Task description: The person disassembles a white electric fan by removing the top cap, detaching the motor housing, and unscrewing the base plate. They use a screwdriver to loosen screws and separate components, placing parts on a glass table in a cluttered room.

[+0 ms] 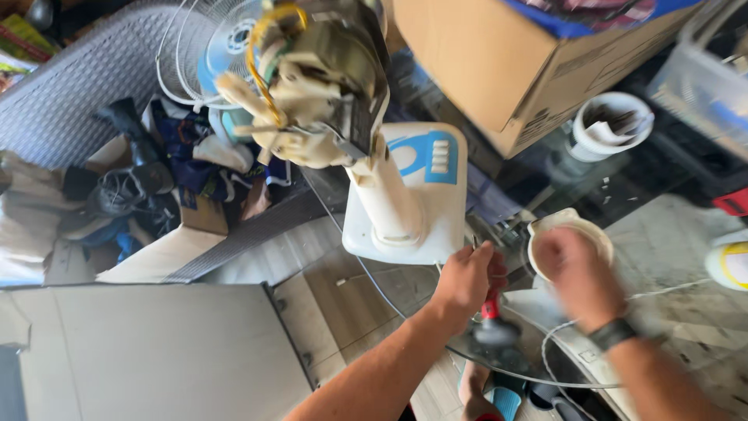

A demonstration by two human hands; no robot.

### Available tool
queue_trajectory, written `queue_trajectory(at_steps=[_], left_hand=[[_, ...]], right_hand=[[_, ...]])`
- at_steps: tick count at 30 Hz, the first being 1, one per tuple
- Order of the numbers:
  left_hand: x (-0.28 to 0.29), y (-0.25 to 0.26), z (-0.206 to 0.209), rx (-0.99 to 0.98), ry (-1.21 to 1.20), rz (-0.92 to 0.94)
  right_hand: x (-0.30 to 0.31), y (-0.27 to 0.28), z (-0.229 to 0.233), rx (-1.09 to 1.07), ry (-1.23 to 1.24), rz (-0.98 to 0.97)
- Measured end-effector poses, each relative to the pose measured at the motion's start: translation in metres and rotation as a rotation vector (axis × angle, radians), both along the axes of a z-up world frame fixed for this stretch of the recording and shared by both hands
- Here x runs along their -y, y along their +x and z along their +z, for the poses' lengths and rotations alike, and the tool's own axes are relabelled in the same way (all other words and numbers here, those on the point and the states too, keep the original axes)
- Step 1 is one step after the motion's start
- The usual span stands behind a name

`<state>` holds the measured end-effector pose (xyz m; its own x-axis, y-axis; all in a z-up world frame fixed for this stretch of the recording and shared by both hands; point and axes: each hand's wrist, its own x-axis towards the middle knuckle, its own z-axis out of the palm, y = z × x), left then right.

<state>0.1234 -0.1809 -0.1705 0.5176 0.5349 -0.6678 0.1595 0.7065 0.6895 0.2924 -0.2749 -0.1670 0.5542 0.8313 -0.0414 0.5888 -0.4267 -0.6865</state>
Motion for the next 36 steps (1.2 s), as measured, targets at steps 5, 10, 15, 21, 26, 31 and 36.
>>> queue_trajectory(at_steps=[5, 10, 15, 21, 26, 31, 36], left_hand=[[0.006, 0.001, -0.024, 0.207, -0.027, 0.116], [0.012, -0.017, -0.028, -0.049, -0.149, 0.142], [0.011, -0.023, -0.015, -0.103, -0.155, 0.152], [0.013, -0.025, -0.014, -0.126, -0.195, 0.160], [0.012, -0.019, -0.014, -0.113, -0.204, 0.131], [0.015, -0.018, -0.011, -0.090, -0.193, 0.125], [0.019, -0.019, -0.011, 0.002, -0.169, 0.178]], right_hand=[[-0.036, 0.125, -0.047, 0.215, 0.022, 0.062], [-0.049, 0.178, -0.072, 0.054, -0.067, 0.036], [-0.047, 0.199, -0.076, -0.075, -0.148, -0.015], [-0.031, 0.226, -0.076, -0.157, -0.113, -0.195], [-0.029, 0.223, -0.087, -0.054, -0.186, -0.199], [-0.027, 0.211, -0.096, 0.118, -0.095, -0.146], [-0.022, 0.196, -0.089, 0.362, 0.003, -0.046]])
